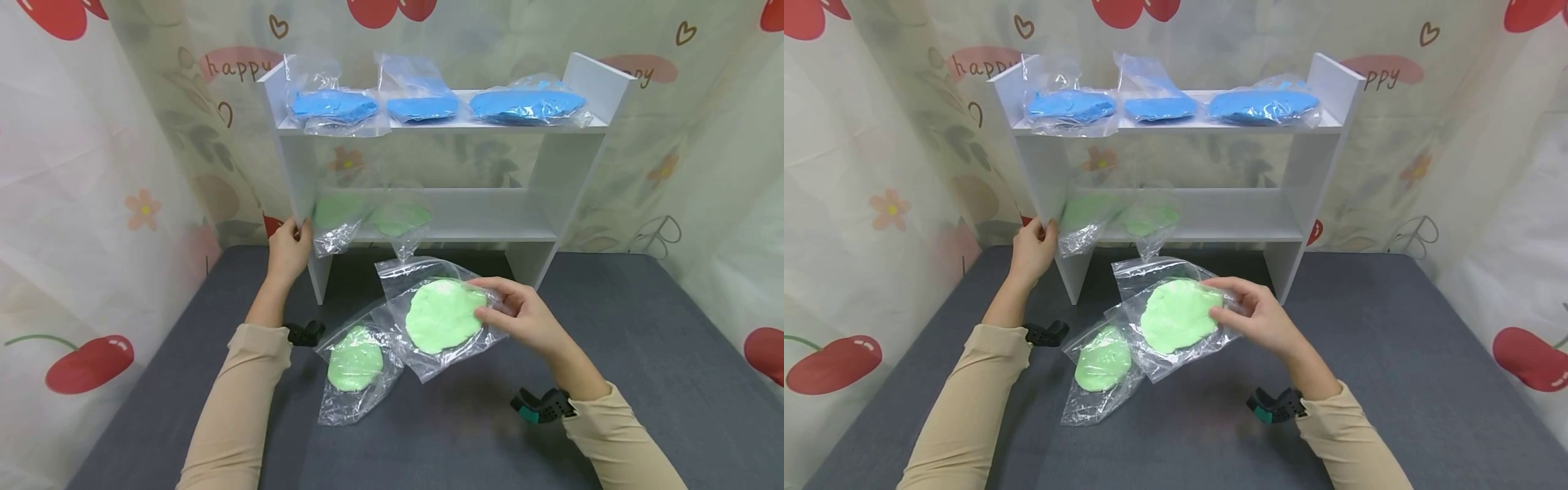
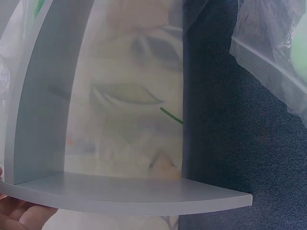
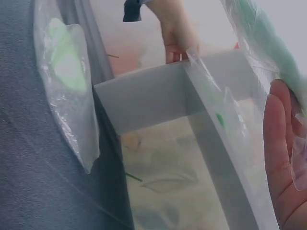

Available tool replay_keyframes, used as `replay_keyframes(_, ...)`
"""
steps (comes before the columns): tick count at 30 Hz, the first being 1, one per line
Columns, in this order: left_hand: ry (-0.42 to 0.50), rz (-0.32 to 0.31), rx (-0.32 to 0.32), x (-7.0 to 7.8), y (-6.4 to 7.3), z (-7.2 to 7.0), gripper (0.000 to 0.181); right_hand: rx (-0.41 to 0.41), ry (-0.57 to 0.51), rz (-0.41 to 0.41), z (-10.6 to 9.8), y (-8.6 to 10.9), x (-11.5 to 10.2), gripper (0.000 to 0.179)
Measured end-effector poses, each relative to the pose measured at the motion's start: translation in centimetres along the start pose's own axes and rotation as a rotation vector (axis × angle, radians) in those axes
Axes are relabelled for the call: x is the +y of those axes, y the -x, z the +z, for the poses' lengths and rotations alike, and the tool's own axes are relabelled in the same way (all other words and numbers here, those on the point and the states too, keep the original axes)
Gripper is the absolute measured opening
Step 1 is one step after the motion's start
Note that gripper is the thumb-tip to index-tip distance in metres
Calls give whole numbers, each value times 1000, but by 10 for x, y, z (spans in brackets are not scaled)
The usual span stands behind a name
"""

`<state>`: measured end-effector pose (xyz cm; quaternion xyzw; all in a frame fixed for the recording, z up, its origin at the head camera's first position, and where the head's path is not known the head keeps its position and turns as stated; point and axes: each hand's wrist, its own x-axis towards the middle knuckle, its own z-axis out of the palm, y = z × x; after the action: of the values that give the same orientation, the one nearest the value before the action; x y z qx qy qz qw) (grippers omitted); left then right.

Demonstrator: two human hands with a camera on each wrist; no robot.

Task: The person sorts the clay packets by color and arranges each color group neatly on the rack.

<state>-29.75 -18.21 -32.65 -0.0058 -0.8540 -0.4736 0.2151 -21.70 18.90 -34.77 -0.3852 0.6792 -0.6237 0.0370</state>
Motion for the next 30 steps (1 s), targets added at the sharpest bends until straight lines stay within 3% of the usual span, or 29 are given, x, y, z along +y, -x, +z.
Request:
replay_keyframes(15, -4, 7, 7, 0, 0, 0, 30, 176, -42, -49, -5, -9, -9, 46)
replay_keyframes(24, -14, 11, 16, 0, 1, 0, 28, 321, -64, -16, -8, -16, -11, 40)
replay_keyframes(30, -14, 12, 14, 0, 1, 0, 28, 372, -81, -44, -11, -21, -10, 37)
